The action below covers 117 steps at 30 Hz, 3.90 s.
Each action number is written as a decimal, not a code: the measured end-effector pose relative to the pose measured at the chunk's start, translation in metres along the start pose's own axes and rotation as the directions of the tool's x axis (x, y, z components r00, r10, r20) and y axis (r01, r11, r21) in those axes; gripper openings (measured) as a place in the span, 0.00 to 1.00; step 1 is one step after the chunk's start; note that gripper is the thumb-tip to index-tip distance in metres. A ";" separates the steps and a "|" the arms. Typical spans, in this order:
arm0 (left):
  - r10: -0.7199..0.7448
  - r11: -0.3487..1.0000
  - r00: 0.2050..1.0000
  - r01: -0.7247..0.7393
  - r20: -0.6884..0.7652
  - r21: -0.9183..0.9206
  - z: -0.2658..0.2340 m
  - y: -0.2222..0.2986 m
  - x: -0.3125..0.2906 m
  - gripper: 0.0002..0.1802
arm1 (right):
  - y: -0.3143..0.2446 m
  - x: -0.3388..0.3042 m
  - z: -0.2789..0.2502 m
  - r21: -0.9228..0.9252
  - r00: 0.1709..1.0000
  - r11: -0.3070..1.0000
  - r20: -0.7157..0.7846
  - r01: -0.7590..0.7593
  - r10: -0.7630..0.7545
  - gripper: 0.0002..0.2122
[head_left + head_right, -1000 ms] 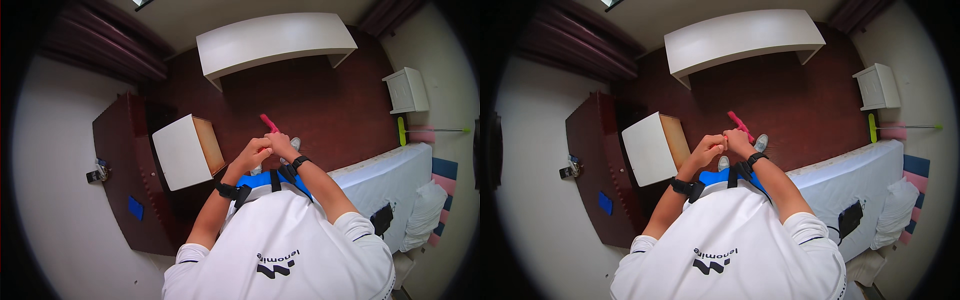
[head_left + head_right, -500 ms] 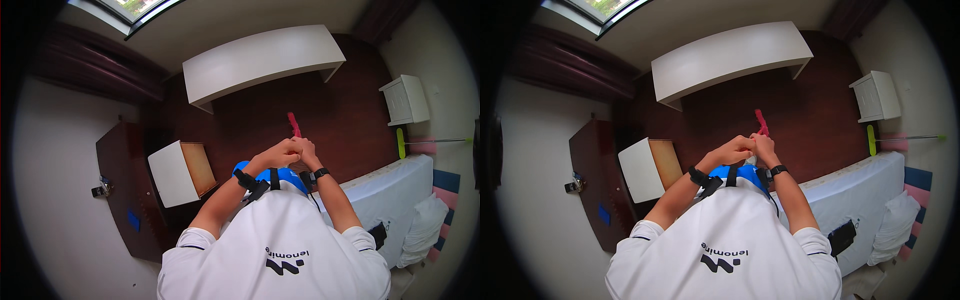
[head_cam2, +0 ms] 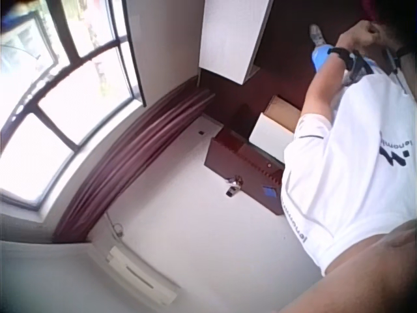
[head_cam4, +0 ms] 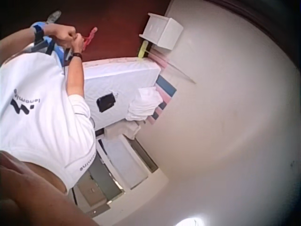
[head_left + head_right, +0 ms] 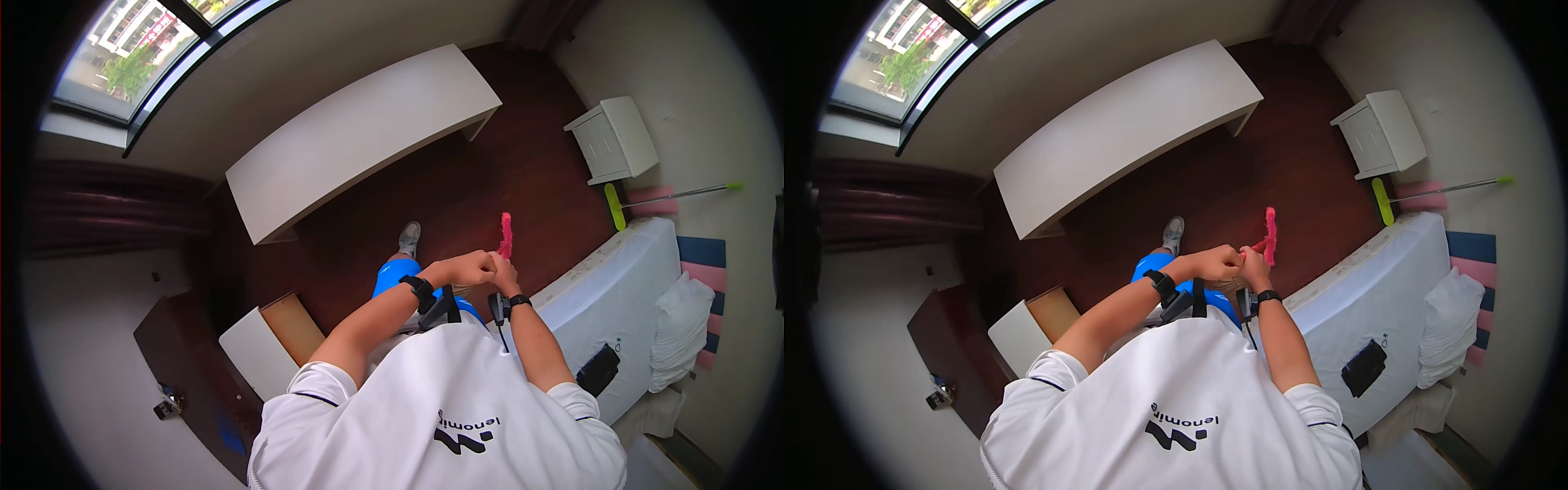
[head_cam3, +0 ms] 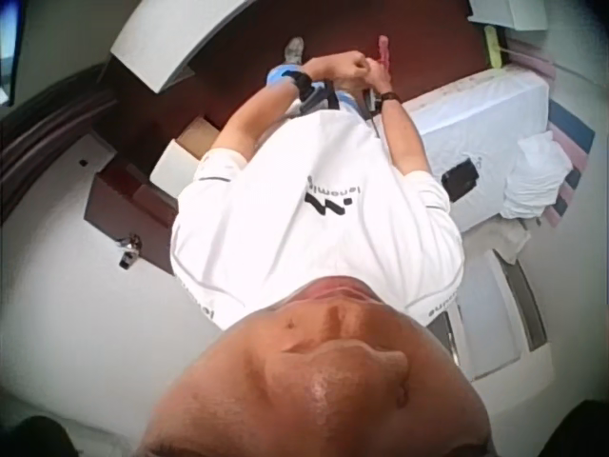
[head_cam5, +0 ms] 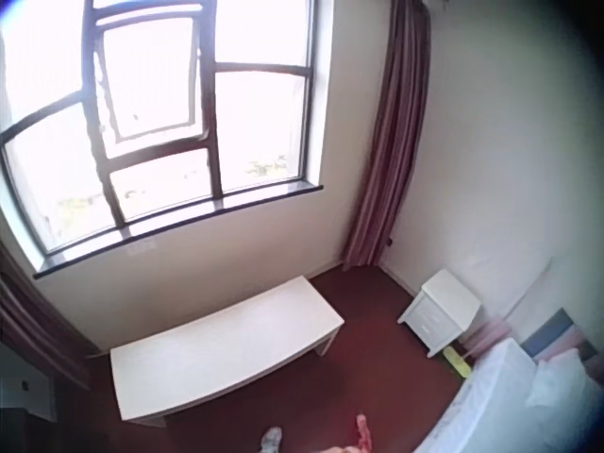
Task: Assemble a pink floor squeegee by connecting the head to the telescopic handle.
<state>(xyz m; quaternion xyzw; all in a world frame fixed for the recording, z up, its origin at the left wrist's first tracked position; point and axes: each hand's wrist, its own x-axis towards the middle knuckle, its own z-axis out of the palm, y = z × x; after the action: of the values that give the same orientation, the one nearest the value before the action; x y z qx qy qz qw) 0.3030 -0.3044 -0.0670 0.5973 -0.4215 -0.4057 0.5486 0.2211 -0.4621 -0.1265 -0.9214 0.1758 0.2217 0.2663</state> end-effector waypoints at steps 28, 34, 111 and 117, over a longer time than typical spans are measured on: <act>-0.217 0.958 0.954 0.248 0.205 -0.141 -0.136 0.048 0.234 0.17 | 0.051 0.173 -0.128 0.156 0.961 0.966 0.156 0.205 -0.228 0.11; -0.116 0.993 0.968 0.121 0.221 -0.009 -0.129 0.068 0.302 0.16 | 0.096 0.193 -0.176 0.221 0.959 0.934 -0.057 0.282 -0.276 0.14; 0.105 0.990 -0.243 0.118 -0.964 0.078 -0.050 0.048 0.517 0.09 | 0.144 0.459 -0.303 0.188 0.013 0.297 0.826 0.936 -0.563 0.12; 0.032 0.958 -0.379 0.277 -0.925 -0.081 0.036 0.065 0.433 0.08 | 0.129 0.353 -0.222 0.653 -0.496 0.501 0.757 0.568 -0.425 0.11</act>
<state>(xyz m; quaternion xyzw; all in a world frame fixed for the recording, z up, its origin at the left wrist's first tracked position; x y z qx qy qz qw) 0.4016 -0.7295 -0.0140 0.7602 0.2486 0.2471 0.5470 0.5303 -0.7636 -0.1882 -0.4041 -0.5696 0.6397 0.3211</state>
